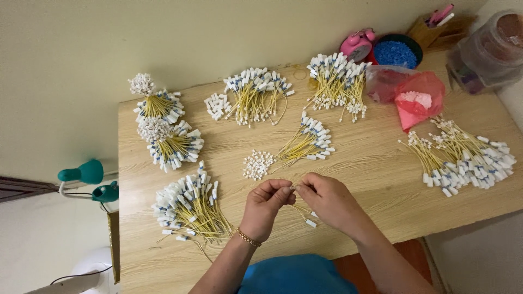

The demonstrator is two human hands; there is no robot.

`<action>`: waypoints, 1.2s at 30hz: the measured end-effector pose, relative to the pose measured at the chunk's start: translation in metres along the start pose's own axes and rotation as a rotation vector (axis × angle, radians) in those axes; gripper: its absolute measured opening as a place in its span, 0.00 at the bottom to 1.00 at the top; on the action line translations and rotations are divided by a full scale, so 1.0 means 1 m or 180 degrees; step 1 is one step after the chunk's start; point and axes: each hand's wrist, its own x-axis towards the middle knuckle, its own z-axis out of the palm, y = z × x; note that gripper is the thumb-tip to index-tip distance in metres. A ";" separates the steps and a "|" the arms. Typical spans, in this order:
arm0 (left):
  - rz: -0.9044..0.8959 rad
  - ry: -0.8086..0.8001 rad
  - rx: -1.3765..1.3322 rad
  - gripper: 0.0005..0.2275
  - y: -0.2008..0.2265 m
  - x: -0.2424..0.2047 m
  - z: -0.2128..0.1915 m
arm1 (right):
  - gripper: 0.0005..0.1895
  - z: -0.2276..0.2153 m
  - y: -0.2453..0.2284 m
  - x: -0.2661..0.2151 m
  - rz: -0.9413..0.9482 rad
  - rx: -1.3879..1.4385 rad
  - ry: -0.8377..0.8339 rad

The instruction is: Assembling small white plastic connectors onto the ends of yellow electrical wires.

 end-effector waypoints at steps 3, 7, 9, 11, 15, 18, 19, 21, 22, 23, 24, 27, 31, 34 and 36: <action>0.0091 -0.0009 0.0300 0.06 0.001 0.000 0.002 | 0.13 0.002 0.007 0.003 -0.0143 -0.0169 -0.0010; 0.0142 0.0003 0.0351 0.05 -0.007 0.002 0.002 | 0.13 0.003 0.004 0.001 -0.0096 -0.0154 -0.0075; 0.0115 0.0032 0.0337 0.05 -0.006 0.004 0.004 | 0.13 0.003 0.004 0.002 -0.0128 -0.0251 0.0083; 0.0087 0.0048 0.0276 0.05 -0.008 0.006 0.001 | 0.12 0.003 0.012 0.006 -0.0165 -0.0159 0.0086; -0.0018 0.0070 0.0099 0.05 -0.011 0.008 -0.004 | 0.11 0.003 0.030 0.015 -0.0304 0.0270 -0.0041; -0.0115 0.0141 0.0127 0.04 -0.017 0.008 -0.009 | 0.10 0.005 0.021 0.012 -0.0151 0.0376 -0.0172; -0.0135 0.0137 0.0128 0.04 -0.018 0.008 -0.009 | 0.10 0.007 0.023 0.013 -0.0132 0.0384 -0.0169; -0.0096 0.0212 0.0297 0.04 -0.019 0.009 -0.009 | 0.10 0.011 0.025 0.017 -0.0112 0.0208 -0.0204; -0.0115 0.0209 0.0297 0.04 -0.023 0.011 -0.012 | 0.10 0.017 0.032 0.021 -0.0093 0.0215 -0.0204; -0.0072 0.0248 0.0375 0.04 -0.026 0.013 -0.014 | 0.10 0.022 0.038 0.025 -0.0274 0.0251 -0.0137; -0.0029 0.0288 0.0454 0.04 -0.030 0.015 -0.017 | 0.10 0.028 0.044 0.029 -0.0455 0.0286 -0.0070; -0.0032 0.0364 0.0574 0.04 -0.042 0.018 -0.029 | 0.12 0.035 0.049 0.038 -0.0386 0.0260 -0.0176; -0.0124 0.0479 0.0914 0.05 -0.062 0.033 -0.050 | 0.13 0.041 0.084 0.072 0.0301 0.0169 -0.0438; -0.0150 0.0752 0.1738 0.05 -0.079 0.039 -0.065 | 0.16 0.042 0.135 0.112 0.0192 -0.0185 -0.0415; 0.0001 0.1027 0.2836 0.06 -0.084 0.036 -0.071 | 0.08 0.033 0.154 0.131 0.0604 -0.0497 0.0424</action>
